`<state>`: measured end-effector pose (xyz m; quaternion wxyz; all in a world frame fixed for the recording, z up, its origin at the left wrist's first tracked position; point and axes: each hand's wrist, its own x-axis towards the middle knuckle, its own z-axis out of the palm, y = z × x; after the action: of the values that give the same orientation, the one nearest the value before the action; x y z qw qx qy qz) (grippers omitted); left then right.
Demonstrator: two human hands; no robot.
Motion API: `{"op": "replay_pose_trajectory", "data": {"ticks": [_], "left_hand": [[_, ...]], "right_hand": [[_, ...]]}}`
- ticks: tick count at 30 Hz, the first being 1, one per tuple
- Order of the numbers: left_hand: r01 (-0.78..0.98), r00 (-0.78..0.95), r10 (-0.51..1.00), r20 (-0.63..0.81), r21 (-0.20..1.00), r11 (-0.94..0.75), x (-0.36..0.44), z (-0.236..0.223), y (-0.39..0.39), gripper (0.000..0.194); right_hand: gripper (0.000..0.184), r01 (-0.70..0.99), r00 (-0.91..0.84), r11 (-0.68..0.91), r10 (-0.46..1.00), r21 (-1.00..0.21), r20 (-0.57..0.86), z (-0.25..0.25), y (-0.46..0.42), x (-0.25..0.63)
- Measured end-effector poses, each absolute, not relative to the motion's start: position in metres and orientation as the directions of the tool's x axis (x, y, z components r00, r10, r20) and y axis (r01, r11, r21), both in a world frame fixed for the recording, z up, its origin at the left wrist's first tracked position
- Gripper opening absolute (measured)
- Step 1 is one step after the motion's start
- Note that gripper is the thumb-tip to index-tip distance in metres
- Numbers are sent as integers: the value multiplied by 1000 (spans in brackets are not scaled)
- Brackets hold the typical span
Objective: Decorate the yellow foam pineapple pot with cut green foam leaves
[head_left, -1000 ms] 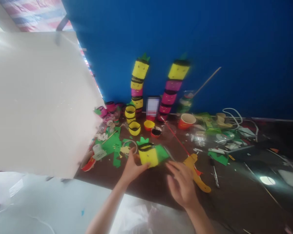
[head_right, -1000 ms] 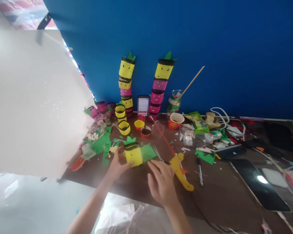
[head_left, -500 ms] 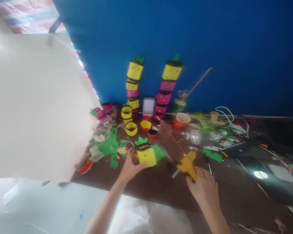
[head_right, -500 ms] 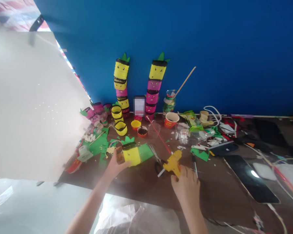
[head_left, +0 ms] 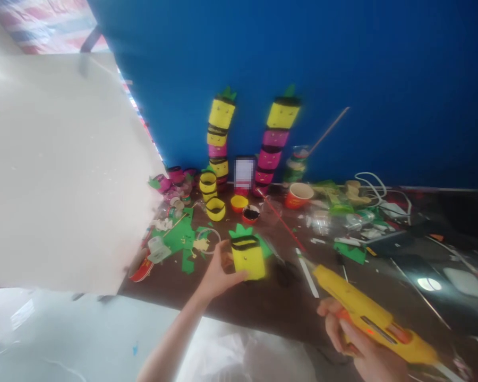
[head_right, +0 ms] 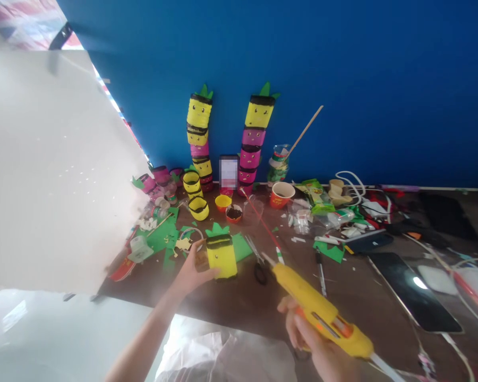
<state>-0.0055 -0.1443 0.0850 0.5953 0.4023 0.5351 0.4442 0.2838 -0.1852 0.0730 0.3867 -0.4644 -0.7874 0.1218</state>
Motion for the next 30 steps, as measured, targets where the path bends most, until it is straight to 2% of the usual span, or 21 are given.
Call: {"op": "replay_pose_trajectory", "data": {"ticks": [3, 5, 7, 9, 17, 24, 27, 30], "left_hand": [[-110, 56, 963, -263, 957, 268, -6, 89, -146, 86], [-108, 68, 967, -246, 962, 252, -7, 90, -148, 86], [-88, 63, 970, -236, 967, 241, -9, 91, -149, 84], [-72, 53, 971, -232, 969, 236, -10, 90, -150, 85], [-40, 31, 976, -217, 975, 218, -11, 92, -152, 86], [-26, 15, 980, -200, 979, 200, -11, 95, -154, 86], [56, -31, 986, -166, 984, 168, -10, 97, -155, 86], [209, -128, 986, -104, 969, 130, -7, 99, -157, 89]], "right_hand": [[34, 576, -269, 451, 892, -682, 363, 79, -181, 258], [38, 452, -208, 193, 972, -871, 108, 85, -181, 242], [39, 363, -158, -1, 986, -932, -62, 93, -181, 231], [38, 341, -129, -77, 984, -937, -127, 100, -181, 225], [36, 333, -31, -161, 983, -929, -182, 113, -176, 216], [31, 365, -11, -144, 987, -920, -158, 109, -178, 214], [32, 424, 45, -152, 988, -893, -147, 107, -181, 214], [32, 491, 79, -91, 995, -866, -60, 110, -183, 212]]}}
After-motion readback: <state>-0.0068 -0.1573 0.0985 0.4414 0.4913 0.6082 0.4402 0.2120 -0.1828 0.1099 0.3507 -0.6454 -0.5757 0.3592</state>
